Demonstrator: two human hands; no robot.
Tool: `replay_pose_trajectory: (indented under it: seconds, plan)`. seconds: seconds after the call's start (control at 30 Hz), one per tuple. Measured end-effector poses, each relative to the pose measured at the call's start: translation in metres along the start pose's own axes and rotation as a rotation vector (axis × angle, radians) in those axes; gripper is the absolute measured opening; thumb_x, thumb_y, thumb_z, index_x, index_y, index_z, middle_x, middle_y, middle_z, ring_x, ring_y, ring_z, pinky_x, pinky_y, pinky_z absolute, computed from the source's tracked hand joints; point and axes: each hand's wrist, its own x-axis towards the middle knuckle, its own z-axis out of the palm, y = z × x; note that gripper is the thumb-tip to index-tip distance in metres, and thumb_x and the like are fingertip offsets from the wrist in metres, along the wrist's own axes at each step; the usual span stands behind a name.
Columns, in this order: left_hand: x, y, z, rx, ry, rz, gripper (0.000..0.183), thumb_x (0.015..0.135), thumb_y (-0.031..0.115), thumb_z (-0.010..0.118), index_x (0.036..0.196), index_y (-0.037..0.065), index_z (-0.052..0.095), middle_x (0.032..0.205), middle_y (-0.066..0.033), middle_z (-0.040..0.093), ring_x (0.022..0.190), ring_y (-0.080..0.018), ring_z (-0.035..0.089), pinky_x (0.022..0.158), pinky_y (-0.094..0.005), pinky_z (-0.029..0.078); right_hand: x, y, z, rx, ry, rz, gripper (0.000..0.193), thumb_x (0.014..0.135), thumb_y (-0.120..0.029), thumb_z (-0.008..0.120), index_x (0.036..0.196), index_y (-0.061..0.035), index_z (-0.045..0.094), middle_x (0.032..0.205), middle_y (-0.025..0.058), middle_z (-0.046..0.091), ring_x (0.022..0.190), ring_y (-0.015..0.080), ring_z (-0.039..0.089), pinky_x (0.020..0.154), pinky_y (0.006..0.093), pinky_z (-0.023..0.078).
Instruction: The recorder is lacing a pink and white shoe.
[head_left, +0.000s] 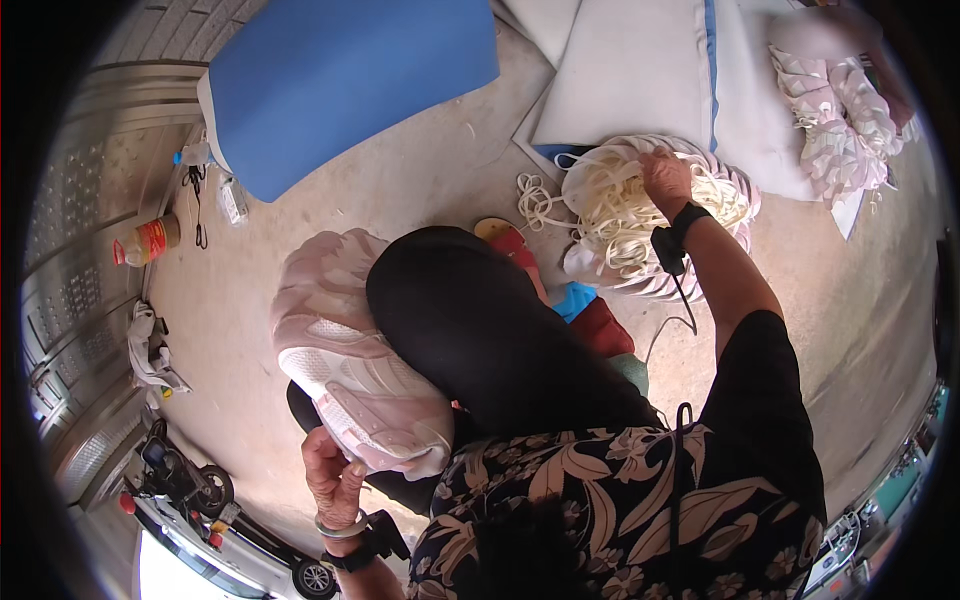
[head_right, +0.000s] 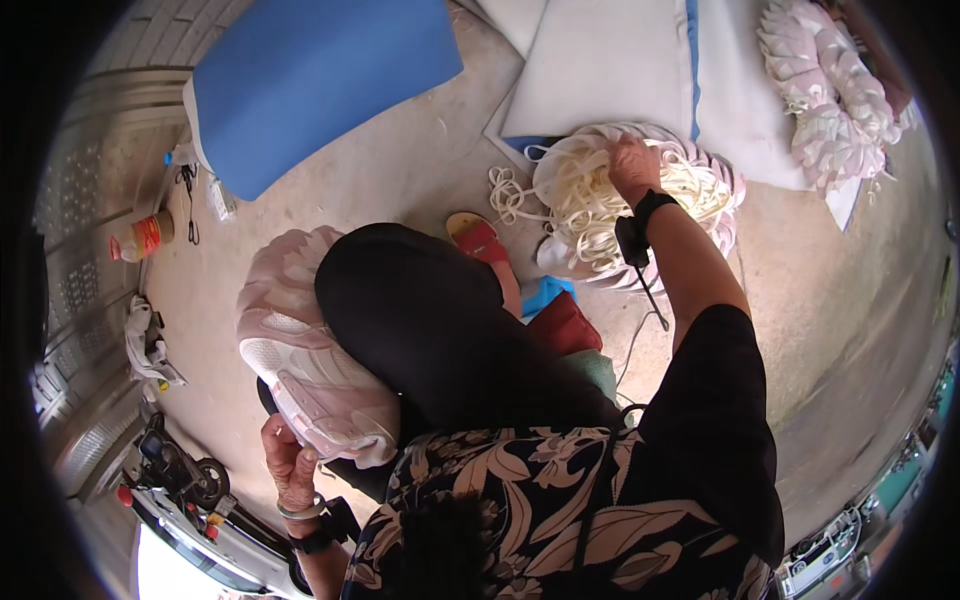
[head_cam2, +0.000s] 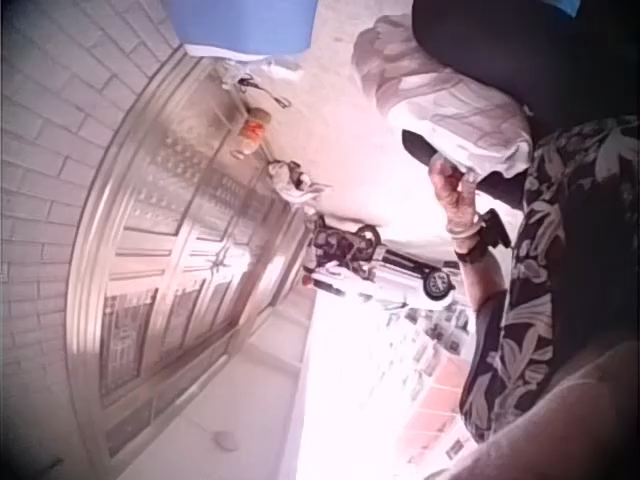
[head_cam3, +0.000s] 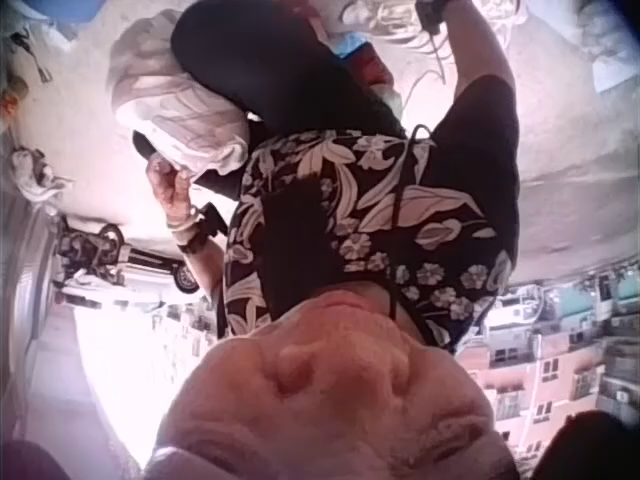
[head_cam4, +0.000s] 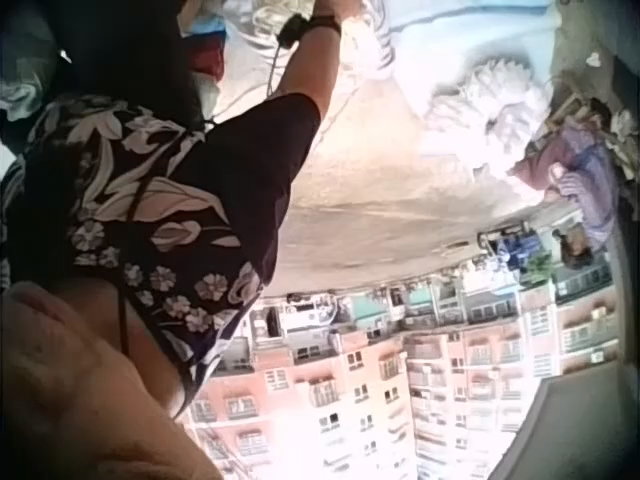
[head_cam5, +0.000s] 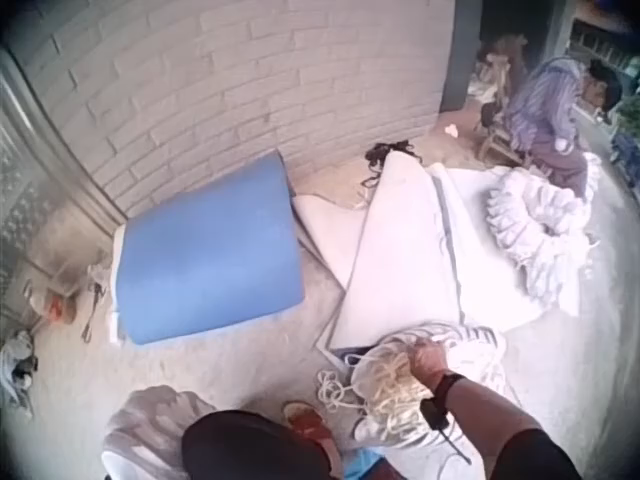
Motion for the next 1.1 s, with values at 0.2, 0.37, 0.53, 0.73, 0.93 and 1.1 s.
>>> replay_pose_trajectory:
  seconds: [0.2, 0.37, 0.53, 0.73, 0.93, 1.1]
  plan:
    - [0.012, 0.007, 0.003, -0.002, -0.001, 0.017, 0.067, 0.075, 0.031, 0.077, 0.123, 0.007, 0.037, 0.099, -0.004, 0.058, 0.085, -0.0116, 0.054, 0.073, -0.0246, 0.044, 0.005, 0.001, 0.001, -0.305, 0.27, -0.165, 0.015, 0.083, -0.026, 0.055, 0.087, -0.0141, 0.064, 0.091, 0.0089, 0.063, 0.087, 0.0278, 0.061, 0.076, 0.0436, 0.042]
    - [0.013, -0.001, 0.001, 0.011, 0.007, 0.024, 0.068, 0.073, 0.03, 0.079, 0.123, 0.008, 0.038, 0.094, -0.0025, 0.059, 0.081, -0.0096, 0.053, 0.066, -0.0225, 0.042, -0.004, 0.022, -0.003, -0.021, 0.337, -0.135, 0.021, 0.083, -0.028, 0.056, 0.098, -0.0155, 0.066, 0.084, 0.01, 0.067, 0.08, 0.0301, 0.063, 0.072, 0.041, 0.048]
    - [0.015, -0.002, 0.002, -0.014, -0.026, 0.049, 0.067, 0.074, 0.027, 0.078, 0.123, 0.008, 0.037, 0.095, -0.0024, 0.059, 0.083, -0.0102, 0.054, 0.069, -0.0233, 0.043, -0.019, 0.046, -0.011, 0.811, 0.48, 0.068, 0.02, 0.084, -0.016, 0.052, 0.099, -0.0091, 0.064, 0.078, 0.0078, 0.067, 0.07, 0.0179, 0.062, 0.063, 0.0293, 0.047]
    - [0.008, -0.006, 0.0, -0.033, -0.026, 0.106, 0.064, 0.077, 0.02, 0.076, 0.125, 0.007, 0.036, 0.096, -0.0038, 0.059, 0.088, -0.0126, 0.056, 0.077, -0.0261, 0.046, -0.055, 0.017, -0.082, 1.197, 0.562, 0.049, 0.016, 0.083, -0.009, 0.053, 0.094, -0.001, 0.062, 0.075, 0.001, 0.06, 0.07, 0.0085, 0.052, 0.066, 0.022, 0.043]
    - [0.006, -0.014, -0.004, -0.019, -0.055, 0.125, 0.058, 0.081, 0.018, 0.072, 0.127, 0.008, 0.038, 0.086, -0.002, 0.057, 0.078, -0.0096, 0.055, 0.069, -0.0237, 0.046, -0.083, 0.02, -0.197, 1.289, 0.881, -0.123, 0.016, 0.087, -0.011, 0.051, 0.09, 0.0004, 0.062, 0.072, 0.0043, 0.061, 0.067, 0.0098, 0.054, 0.064, 0.0218, 0.044]
    - [0.005, -0.021, -0.008, 0.036, -0.039, 0.184, 0.056, 0.082, 0.019, 0.071, 0.128, 0.008, 0.04, 0.084, -0.0022, 0.058, 0.076, -0.0088, 0.056, 0.068, -0.0233, 0.046, -0.118, 0.025, -0.316, 1.075, 0.98, -0.205, 0.02, 0.09, -0.017, 0.054, 0.081, -0.0011, 0.061, 0.066, 0.0021, 0.058, 0.056, 0.0084, 0.052, 0.052, 0.022, 0.04]
